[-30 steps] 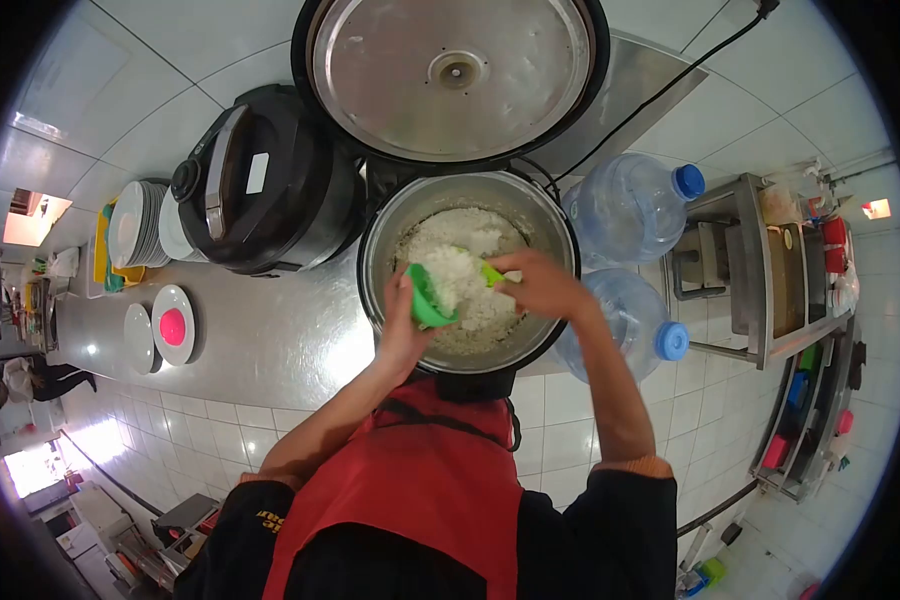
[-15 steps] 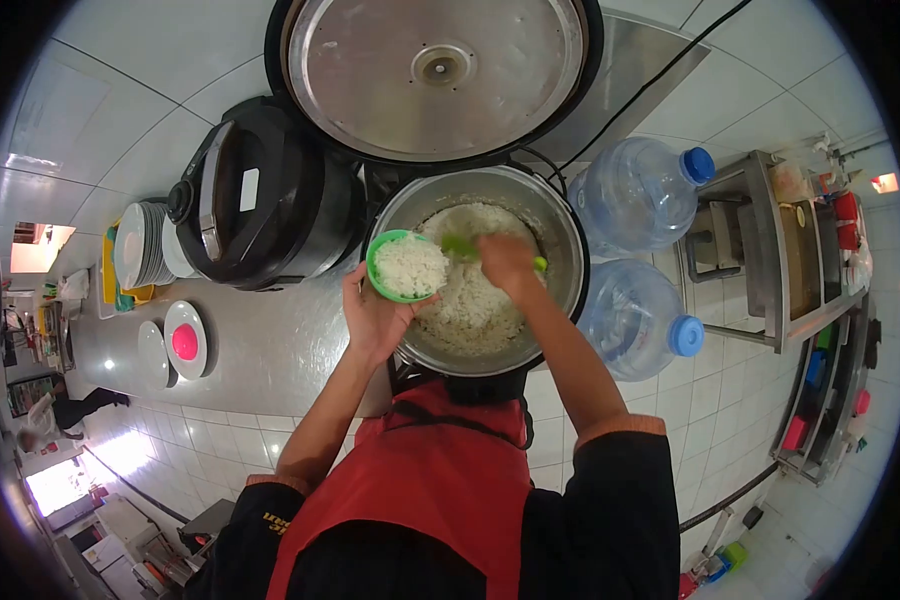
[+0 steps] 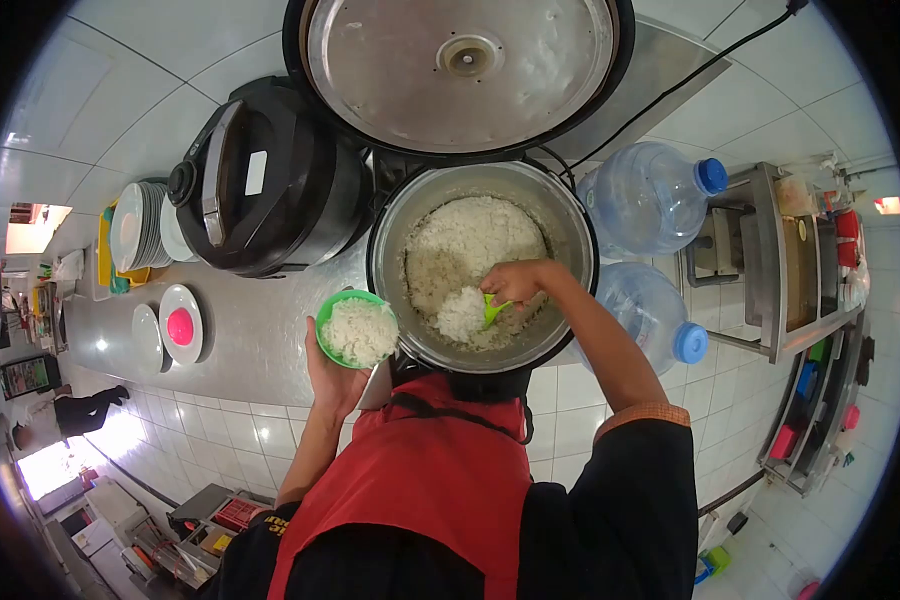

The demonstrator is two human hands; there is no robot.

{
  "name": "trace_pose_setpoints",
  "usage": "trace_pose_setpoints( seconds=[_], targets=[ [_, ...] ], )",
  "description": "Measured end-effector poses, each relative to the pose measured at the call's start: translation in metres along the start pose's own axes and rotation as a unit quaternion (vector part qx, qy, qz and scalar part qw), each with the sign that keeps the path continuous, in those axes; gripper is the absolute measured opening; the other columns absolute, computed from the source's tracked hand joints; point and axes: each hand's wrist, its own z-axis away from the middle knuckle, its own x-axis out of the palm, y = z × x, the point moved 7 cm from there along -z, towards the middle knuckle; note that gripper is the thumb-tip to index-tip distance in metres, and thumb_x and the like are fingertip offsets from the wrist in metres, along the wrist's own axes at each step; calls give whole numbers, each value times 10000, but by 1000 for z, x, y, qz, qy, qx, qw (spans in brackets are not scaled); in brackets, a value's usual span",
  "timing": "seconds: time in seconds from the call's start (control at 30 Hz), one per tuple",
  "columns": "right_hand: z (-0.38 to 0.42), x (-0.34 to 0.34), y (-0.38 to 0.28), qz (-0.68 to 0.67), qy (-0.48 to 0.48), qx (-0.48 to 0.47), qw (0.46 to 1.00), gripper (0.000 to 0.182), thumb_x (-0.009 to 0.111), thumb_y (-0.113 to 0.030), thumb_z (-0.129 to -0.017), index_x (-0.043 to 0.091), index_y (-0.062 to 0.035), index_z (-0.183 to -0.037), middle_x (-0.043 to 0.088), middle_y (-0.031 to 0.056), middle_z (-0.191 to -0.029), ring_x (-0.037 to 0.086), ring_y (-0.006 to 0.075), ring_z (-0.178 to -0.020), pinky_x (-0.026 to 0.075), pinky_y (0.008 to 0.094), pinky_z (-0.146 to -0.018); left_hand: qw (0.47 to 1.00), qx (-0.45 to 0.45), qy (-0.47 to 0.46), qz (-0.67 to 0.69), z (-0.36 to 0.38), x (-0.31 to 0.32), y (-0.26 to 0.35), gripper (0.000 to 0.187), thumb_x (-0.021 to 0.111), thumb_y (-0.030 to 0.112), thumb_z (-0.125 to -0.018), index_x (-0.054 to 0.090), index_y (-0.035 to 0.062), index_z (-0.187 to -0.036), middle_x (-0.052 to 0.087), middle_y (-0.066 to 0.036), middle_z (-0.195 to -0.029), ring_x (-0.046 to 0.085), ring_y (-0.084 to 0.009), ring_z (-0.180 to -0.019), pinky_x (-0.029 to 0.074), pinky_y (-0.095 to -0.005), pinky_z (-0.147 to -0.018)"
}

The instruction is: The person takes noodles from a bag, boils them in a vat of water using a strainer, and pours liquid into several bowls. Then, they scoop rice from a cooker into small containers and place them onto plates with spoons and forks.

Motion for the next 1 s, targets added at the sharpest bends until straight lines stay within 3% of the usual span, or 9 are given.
trace_pose_setpoints(
  seconds=[0.1,0.2,0.3,0.4,0.6,0.7,0.8,0.93,1.0],
  targets=[
    [47,-20,-44,-43,50,-27,997,409,610,-110,-939,517,91,-1283,627,211,-1232,667,217,-698,547,303,-548,999,-18,7,-35,-5,8,-10,683,306,612,-1016,404,84,-1438,510,-132,-1407,510,-284,-1297,410,-442,-1096],
    [94,-35,-74,6,207,-39,977,409,613,-99,-936,530,51,-1307,625,215,-1235,689,215,-747,554,325,-572,996,-5,-29,-86,-14,42,-27,742,286,658,-1000,410,66,-1431,504,-132,-1418,466,-286,-1339,367,-458,-1124],
    [129,-11,-120,13,356,-9,934,395,578,-66,-933,550,10,-1320,635,205,-1163,705,260,-732,567,353,-648,995,1,9,-104,-45,44,-58,744,297,667,-995,393,79,-1440,480,-125,-1439,443,-280,-1357,362,-460,-1121],
    [120,44,-140,265,537,-115,792,457,559,-17,-884,557,-21,-1341,634,206,-1136,689,343,-846,556,398,-711,996,-19,-10,-82,-76,60,-84,708,296,653,-1005,394,101,-1438,484,-112,-1424,450,-261,-1344,359,-467,-1114],
    [157,41,-121,238,587,-31,773,528,560,-46,-889,515,-91,-1413,661,167,-1023,655,376,-842,527,452,-744,995,-89,-38,-40,-77,73,-89,686,321,634,-997,418,103,-1420,503,-104,-1407,496,-263,-1299,438,-494,-1068],
    [179,30,-129,113,651,-97,744,496,550,-82,-936,499,-89,-1430,652,198,-977,636,391,-836,499,474,-741,995,-89,-47,9,-73,76,-86,688,338,635,-984,428,107,-1416,514,-101,-1397,517,-268,-1275,456,-494,-1050],
    [147,45,-123,96,532,-135,830,464,526,-144,-982,488,-94,-1442,642,237,-899,626,408,-815,485,471,-745,995,-93,-25,30,-77,72,-90,666,344,626,-981,464,119,-1397,534,-96,-1381,537,-268,-1247,458,-467,-1030],
    [116,71,-127,49,476,-83,874,431,468,-194,-1022,488,-71,-1435,621,264,-813,608,444,-768,472,475,-745,993,-115,20,20,-80,62,-95,631,344,604,-985,517,130,-1364,559,-85,-1359,552,-251,-1221,447,-427,-1011],
    [120,68,-127,40,482,-151,862,431,471,-189,-1023,484,-71,-1438,612,269,-800,606,442,-753,465,479,-730,993,-115,29,11,-77,64,-90,631,341,602,-985,529,127,-1355,564,-84,-1354,550,-241,-1223,441,-417,-1013]
  ],
)
